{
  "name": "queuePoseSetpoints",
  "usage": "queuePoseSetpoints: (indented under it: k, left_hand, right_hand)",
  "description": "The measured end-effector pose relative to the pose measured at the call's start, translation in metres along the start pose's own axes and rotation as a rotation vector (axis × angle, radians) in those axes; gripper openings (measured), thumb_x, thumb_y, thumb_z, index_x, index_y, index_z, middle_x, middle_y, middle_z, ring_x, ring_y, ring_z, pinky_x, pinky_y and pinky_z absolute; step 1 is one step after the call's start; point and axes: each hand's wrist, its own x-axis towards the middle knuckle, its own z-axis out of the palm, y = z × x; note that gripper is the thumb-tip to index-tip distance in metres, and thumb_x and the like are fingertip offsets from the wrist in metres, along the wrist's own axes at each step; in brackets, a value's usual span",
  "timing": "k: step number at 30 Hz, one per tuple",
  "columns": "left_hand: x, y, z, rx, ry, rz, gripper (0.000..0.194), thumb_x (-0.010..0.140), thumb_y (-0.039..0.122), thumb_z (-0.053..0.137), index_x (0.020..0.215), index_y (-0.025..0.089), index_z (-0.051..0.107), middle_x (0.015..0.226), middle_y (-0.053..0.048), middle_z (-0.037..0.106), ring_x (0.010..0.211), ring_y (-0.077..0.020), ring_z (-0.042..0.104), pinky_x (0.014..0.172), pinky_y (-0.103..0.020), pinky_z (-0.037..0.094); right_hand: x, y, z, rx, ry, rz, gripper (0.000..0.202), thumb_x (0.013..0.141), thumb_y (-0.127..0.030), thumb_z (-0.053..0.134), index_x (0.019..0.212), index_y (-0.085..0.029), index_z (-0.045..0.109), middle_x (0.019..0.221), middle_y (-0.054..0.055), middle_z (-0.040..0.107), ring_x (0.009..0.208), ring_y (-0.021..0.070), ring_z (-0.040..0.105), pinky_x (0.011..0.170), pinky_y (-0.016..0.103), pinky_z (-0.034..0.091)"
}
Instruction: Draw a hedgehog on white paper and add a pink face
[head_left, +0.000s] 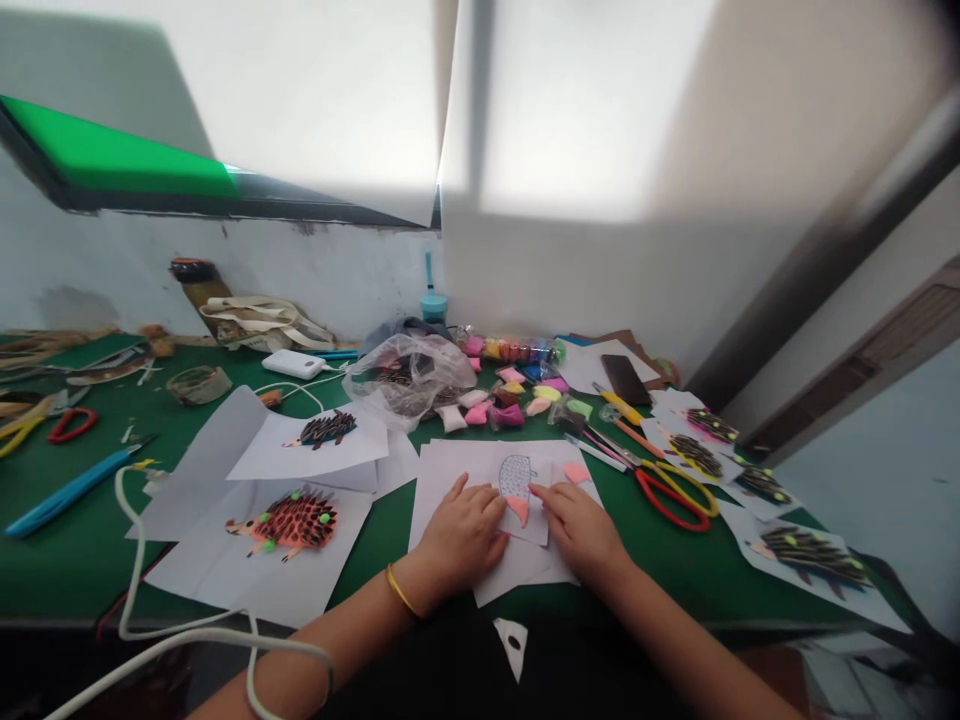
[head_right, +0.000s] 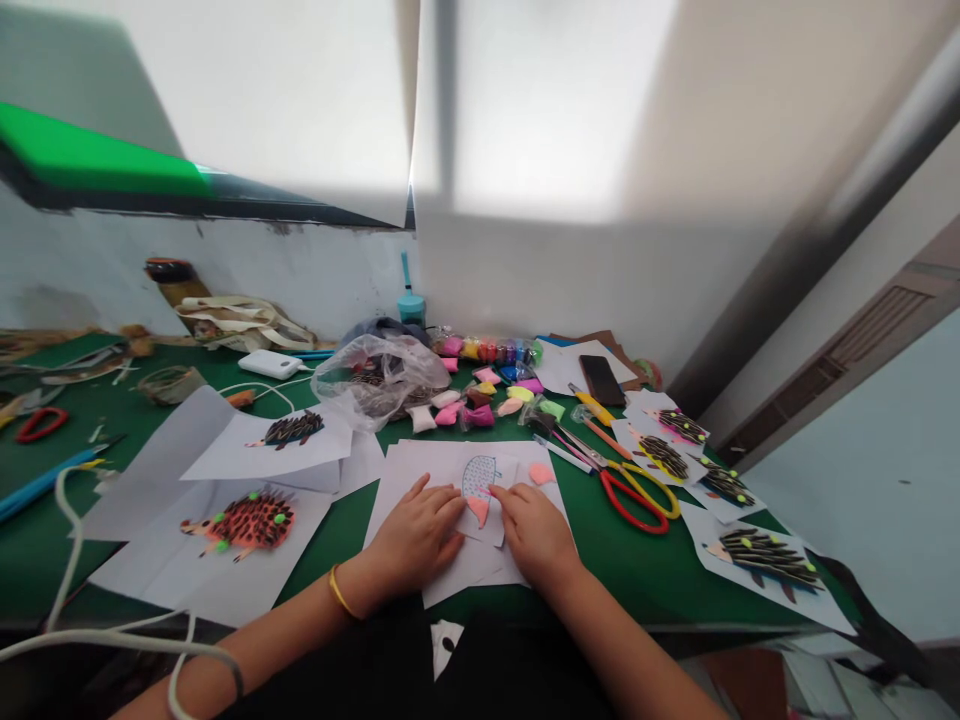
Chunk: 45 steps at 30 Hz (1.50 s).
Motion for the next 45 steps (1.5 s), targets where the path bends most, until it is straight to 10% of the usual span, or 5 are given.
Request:
queuePoseSetpoints:
  k: [45]
  left_hand:
    - [0.002,0.002,-0.001,0.013,-0.058,-0.08,0.047,0.09,0.038,0.052,0.134,0.022,0.05,0.126,-0.007,0.056,0.119,-0.0274,0.047,0.117,-0.054,0.016]
  right_hand:
    - [-0.005,-0.007,-0.002,-0.085,-0.028,-0.084,0.035,0.092,-0.019,0.044,0.116,-0.022,0.069,0.087,0.006,0.062,0.084,0.0197,0.057,0.076,0.03,0.044]
